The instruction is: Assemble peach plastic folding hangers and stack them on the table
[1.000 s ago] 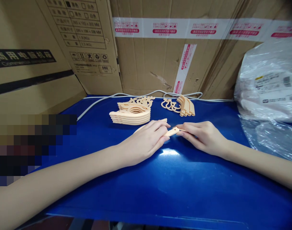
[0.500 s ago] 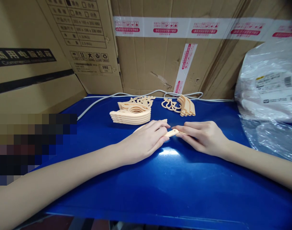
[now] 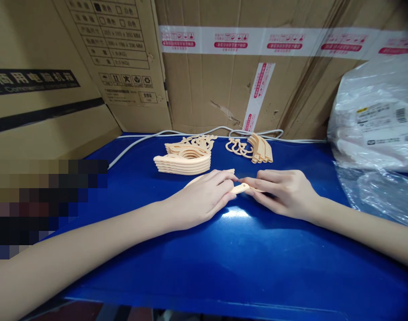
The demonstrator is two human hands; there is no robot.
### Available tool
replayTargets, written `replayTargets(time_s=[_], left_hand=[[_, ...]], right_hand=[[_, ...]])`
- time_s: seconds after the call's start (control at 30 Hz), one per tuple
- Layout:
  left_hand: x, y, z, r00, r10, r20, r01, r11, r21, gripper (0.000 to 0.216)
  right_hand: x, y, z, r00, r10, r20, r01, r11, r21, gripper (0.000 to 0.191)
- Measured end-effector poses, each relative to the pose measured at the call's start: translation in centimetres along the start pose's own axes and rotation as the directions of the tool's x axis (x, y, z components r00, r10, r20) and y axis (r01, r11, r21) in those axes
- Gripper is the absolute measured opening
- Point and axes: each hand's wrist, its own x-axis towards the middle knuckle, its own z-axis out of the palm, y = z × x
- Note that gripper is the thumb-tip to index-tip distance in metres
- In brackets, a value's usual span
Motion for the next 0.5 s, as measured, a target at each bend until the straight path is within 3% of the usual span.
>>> replayTargets(time_s=[0.5], left_hand=[[-0.07, 0.0, -0.15, 0.999, -0.004, 0.04, 0.003, 1.0, 0.018, 0.034]], right_hand=[[0.2, 0.1, -0.07, 0.999, -0.03, -0.038, 0.03, 0.999, 0.011, 0.029]])
